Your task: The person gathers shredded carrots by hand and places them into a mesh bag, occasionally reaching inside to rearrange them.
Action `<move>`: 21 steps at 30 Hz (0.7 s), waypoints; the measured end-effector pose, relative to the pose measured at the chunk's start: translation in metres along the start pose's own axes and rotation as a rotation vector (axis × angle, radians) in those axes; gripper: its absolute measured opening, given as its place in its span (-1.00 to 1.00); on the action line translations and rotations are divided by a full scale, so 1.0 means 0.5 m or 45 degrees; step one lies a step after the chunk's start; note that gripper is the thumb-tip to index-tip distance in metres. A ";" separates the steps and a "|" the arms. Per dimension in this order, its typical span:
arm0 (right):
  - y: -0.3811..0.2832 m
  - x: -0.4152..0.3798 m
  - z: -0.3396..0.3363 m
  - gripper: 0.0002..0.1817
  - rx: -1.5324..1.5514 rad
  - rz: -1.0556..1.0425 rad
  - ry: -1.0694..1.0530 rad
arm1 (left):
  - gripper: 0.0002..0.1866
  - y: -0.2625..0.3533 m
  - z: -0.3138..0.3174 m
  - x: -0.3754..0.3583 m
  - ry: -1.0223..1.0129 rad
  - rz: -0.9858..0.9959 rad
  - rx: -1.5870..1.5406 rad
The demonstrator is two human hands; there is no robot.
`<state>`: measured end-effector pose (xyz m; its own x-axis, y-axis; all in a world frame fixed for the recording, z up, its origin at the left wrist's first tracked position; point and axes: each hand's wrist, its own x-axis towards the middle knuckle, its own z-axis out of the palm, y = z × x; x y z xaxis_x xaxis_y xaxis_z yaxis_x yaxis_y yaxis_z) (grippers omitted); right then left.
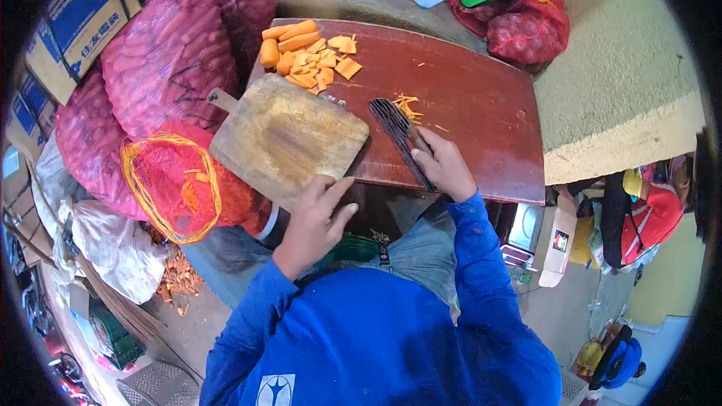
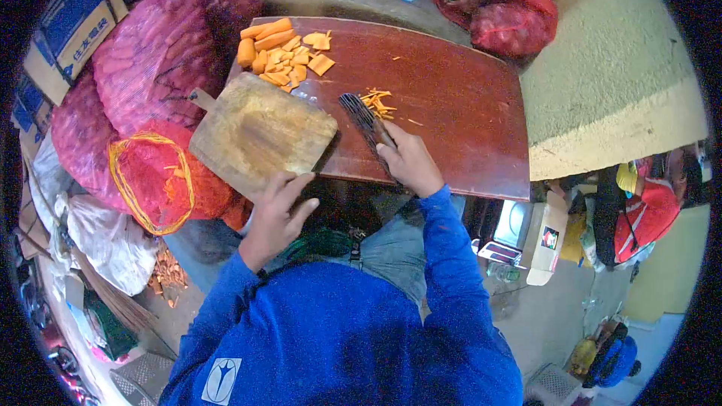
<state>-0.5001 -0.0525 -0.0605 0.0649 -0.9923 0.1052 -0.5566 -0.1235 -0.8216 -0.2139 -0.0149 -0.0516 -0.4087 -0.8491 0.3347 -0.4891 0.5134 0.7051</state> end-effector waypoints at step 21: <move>0.240 -0.070 -0.146 -0.72 0.617 0.583 0.568 | -0.19 -0.081 0.330 0.292 0.268 -0.177 -0.218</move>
<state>-0.6297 -0.0321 -0.1216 -0.4773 -0.8619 -0.1713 -0.0193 0.2052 -0.9785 -0.3809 -0.1391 -0.1341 -0.1693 -0.9261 0.3372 -0.3849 0.3771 0.8424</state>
